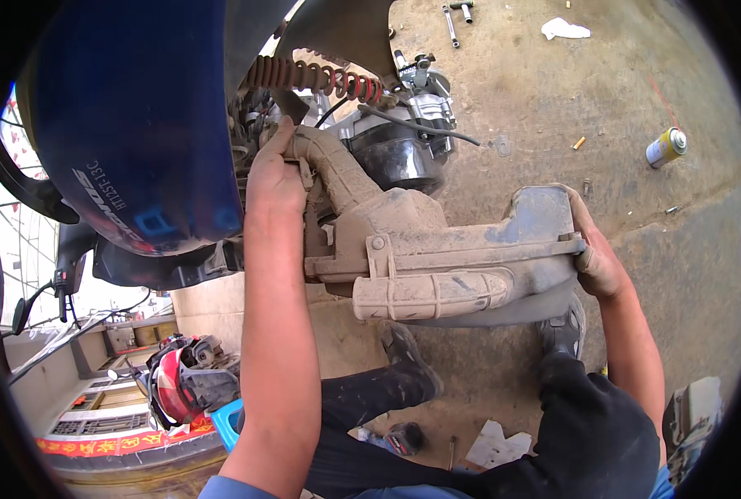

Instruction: The recorder is installing an air filter housing onto a motorcycle using a screwdriver.

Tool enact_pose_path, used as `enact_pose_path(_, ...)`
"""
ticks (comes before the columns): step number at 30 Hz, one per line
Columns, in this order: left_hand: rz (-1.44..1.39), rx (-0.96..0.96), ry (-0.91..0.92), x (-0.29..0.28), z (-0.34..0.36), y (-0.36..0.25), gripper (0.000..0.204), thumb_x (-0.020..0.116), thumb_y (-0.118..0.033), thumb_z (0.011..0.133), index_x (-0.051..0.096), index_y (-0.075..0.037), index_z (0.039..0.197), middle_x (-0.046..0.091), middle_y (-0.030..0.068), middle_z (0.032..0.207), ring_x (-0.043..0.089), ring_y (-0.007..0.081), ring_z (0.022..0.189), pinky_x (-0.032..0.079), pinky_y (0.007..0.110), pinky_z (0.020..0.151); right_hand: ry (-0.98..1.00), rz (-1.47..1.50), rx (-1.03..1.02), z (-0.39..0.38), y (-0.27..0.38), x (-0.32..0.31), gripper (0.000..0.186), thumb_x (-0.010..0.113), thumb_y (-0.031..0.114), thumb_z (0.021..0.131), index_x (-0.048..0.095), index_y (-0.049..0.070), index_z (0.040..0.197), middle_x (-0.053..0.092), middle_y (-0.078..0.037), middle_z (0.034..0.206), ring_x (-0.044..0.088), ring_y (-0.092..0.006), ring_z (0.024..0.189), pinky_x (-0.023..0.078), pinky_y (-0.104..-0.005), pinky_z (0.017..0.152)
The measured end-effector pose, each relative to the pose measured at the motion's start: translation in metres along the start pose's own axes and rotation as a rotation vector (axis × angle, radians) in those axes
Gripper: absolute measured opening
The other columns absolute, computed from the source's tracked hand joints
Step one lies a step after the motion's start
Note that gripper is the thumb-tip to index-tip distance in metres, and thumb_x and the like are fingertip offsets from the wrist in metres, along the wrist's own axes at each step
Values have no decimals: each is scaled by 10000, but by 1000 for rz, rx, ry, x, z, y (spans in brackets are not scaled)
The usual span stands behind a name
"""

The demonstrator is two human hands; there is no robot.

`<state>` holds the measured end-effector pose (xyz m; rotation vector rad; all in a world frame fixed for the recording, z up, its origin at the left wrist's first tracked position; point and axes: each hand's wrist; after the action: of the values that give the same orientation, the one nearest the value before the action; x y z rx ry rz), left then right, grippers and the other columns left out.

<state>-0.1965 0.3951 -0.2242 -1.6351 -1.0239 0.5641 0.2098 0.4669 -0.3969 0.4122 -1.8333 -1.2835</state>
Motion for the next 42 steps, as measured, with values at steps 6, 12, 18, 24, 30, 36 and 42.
enact_pose_path(6,367,82,23,16,-46,1,272,658,-262,1054,676,-56,1231,722,66,1101,702,195,963,562,341,869,-37,8,-105,23,8,-5,1355,658,918,714,309,-82,1559,445,-206,1542,388,-300,1474,285,-415,1224)
enact_pose_path(12,545,59,65,7,-99,10,509,569,-380,1093,601,46,1371,666,113,1320,621,187,1216,462,344,1067,-93,32,-143,38,12,-11,1295,674,888,734,363,-80,1535,478,-196,1513,440,-288,1430,334,-403,1190)
enact_pose_path(18,482,298,209,11,-120,42,605,583,-218,1085,378,106,1553,586,147,1446,549,194,1320,395,322,1138,-235,-120,-207,34,27,-28,1366,720,894,665,350,-66,1563,472,-197,1535,430,-291,1458,323,-411,1212)
enact_pose_path(24,620,440,201,5,-106,38,563,482,-154,1081,368,96,1572,514,191,1537,450,212,1434,304,333,1214,-225,-228,-239,33,28,-20,1363,726,899,651,371,-57,1555,499,-168,1491,444,-280,1440,319,-426,1212)
enact_pose_path(30,424,396,72,-12,-95,36,531,466,-207,1063,491,113,1486,586,190,1446,543,240,1334,351,358,1183,-207,-198,-285,52,15,11,1360,716,889,677,347,-75,1562,473,-201,1531,420,-319,1468,293,-436,1223)
enact_pose_path(36,332,447,11,-20,-87,30,473,409,-204,1053,551,55,1423,663,167,1281,635,228,1193,487,370,1069,-150,-159,-310,75,17,27,1265,696,832,754,366,-90,1553,475,-217,1536,429,-319,1460,304,-432,1216)
enact_pose_path(42,448,487,-2,-29,-71,27,514,403,-342,1117,556,61,1396,650,217,1281,631,268,1213,517,405,1041,-151,-149,-391,81,29,36,1232,731,805,759,389,-93,1531,511,-221,1487,478,-311,1416,343,-419,1191)
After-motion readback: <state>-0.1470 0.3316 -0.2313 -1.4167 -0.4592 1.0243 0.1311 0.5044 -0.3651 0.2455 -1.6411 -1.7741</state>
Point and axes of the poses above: each hand's wrist, its own z-axis towards the middle knuckle, its own x-axis out of the palm, y = z × x
